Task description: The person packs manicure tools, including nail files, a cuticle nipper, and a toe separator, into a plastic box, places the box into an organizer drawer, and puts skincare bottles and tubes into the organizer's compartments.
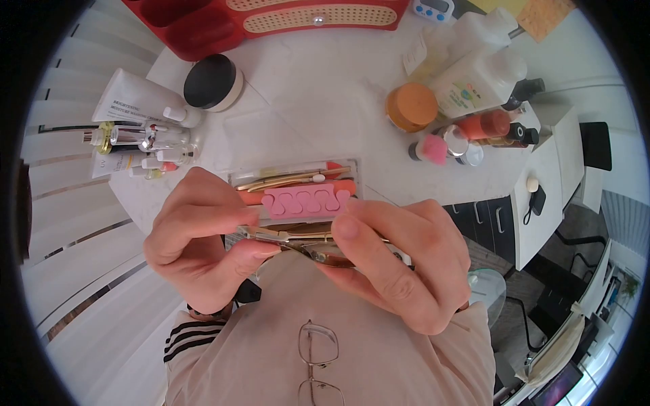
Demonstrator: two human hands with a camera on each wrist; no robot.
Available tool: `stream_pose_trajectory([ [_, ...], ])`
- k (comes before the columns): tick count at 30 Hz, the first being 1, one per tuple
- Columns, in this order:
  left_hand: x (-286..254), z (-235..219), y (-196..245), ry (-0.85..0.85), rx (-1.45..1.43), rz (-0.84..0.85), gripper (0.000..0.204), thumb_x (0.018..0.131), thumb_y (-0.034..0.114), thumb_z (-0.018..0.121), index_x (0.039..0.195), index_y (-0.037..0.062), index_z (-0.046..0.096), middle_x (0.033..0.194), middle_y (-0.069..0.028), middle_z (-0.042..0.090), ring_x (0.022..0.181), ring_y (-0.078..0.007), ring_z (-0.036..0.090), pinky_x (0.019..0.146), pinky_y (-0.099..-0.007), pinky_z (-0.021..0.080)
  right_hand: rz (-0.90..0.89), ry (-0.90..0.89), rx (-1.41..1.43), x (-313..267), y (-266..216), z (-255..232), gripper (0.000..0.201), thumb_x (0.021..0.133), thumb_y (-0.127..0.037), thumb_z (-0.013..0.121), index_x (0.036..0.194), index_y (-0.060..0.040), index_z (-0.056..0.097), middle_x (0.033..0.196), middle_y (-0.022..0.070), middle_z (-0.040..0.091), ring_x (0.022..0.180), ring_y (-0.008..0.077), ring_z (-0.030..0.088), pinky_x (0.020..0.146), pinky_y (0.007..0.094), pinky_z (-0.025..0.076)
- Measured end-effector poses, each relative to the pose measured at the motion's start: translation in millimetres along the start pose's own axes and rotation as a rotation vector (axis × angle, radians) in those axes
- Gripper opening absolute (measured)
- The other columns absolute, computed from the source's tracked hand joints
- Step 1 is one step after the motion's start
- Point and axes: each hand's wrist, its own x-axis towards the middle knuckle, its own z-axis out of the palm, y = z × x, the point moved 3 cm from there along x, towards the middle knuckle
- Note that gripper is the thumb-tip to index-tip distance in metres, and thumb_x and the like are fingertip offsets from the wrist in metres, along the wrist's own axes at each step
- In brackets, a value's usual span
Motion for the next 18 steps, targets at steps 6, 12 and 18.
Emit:
stream_pose_trajectory([
  [6, -4.4, -1.8, 0.5, 0.022, 0.006, -0.023, 0.037, 0.065, 0.008, 0.093, 0.092, 0.0058, 0.068, 0.08, -0.0052, 0.062, 0.073, -0.0174, 0.055, 0.069, -0.0371, 0.058, 0.021, -0.017, 0.014, -0.2, -0.8, -2.6, 0.065, 0.056, -0.008, 0.092, 0.116, 0.0028, 0.069, 0.094, 0.0172, 0.07, 0.061, 0.0164, 0.06, 0.044, 0.0245, 0.035],
  [12, -7.2, -1.5, -0.4, 0.098, -0.111, -0.099, 0.038, 0.065, 0.006, 0.094, 0.09, 0.0062, 0.066, 0.081, -0.0041, 0.059, 0.074, -0.0154, 0.054, 0.075, -0.0406, 0.062, 0.027, -0.014, 0.013, 1.0, -3.1, -4.7, 0.059, 0.058, -0.009, 0.092, 0.112, 0.0014, 0.07, 0.094, 0.0173, 0.07, 0.06, 0.0179, 0.06, 0.044, 0.0249, 0.038],
  [18, 0.2, -1.0, -3.6, -0.071, -0.249, -0.124, 0.036, 0.07, 0.019, 0.093, 0.087, 0.0061, 0.065, 0.081, -0.0046, 0.063, 0.072, -0.0149, 0.055, 0.068, -0.0318, 0.048, 0.021, -0.018, 0.047, 0.3, -2.3, -7.4, 0.058, 0.058, -0.008, 0.091, 0.111, 0.0011, 0.071, 0.097, 0.0178, 0.069, 0.062, 0.0193, 0.061, 0.045, 0.0255, 0.04],
])
